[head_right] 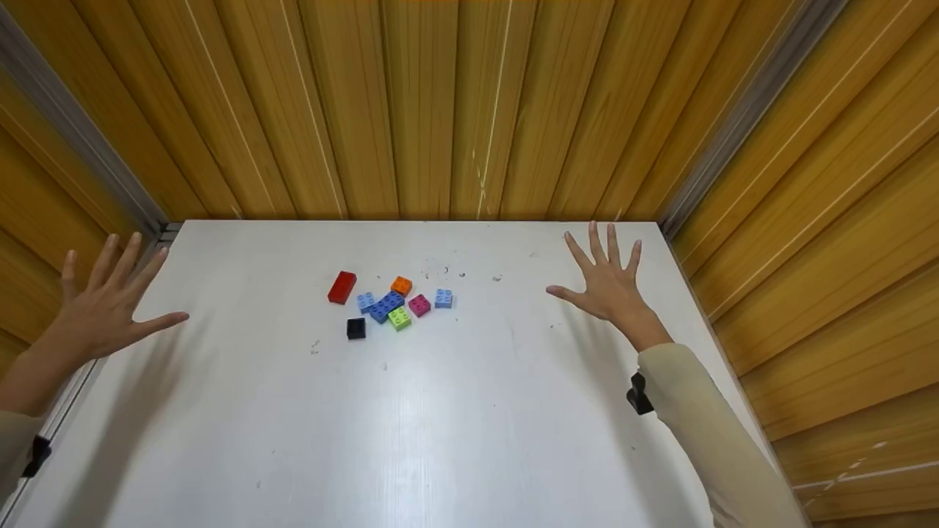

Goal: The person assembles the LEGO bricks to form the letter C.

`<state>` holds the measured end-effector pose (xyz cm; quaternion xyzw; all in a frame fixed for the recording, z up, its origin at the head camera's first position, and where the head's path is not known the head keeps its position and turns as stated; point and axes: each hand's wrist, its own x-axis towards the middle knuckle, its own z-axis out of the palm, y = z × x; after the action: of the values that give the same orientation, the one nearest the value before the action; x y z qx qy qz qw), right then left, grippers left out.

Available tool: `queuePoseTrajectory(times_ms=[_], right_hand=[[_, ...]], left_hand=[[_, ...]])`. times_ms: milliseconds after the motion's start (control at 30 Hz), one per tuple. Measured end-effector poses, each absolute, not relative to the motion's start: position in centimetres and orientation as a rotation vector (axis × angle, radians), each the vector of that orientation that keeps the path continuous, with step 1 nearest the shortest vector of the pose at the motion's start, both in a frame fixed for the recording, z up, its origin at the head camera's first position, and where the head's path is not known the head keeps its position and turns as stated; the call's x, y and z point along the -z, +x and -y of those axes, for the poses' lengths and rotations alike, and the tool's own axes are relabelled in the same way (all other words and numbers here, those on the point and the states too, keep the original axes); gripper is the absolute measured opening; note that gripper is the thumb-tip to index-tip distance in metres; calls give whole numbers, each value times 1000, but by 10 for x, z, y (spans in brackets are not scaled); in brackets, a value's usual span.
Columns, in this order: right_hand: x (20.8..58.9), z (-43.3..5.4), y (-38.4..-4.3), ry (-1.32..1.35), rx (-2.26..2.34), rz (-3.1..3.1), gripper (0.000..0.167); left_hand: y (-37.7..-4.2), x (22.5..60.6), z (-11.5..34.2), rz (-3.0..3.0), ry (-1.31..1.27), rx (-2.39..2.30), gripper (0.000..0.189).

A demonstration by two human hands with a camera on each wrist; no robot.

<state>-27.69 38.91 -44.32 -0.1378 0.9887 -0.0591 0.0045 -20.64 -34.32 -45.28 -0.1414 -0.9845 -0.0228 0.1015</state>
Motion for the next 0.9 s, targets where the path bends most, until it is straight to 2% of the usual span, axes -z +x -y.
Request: queuePoseTrajectory(times_ms=[167, 467, 900], right_hand=[[442, -381, -285, -433, 222, -3090, 99], [448, -374, -286, -471, 216, -3062, 100], [445, -372, -273, -491, 265, -3059, 100]], left_hand=[[-197, 458, 344, 2879, -422, 90, 100], [-203, 462, 334, 2889, -436, 129, 98], [-244, 445, 291, 2953, -424, 190, 98]])
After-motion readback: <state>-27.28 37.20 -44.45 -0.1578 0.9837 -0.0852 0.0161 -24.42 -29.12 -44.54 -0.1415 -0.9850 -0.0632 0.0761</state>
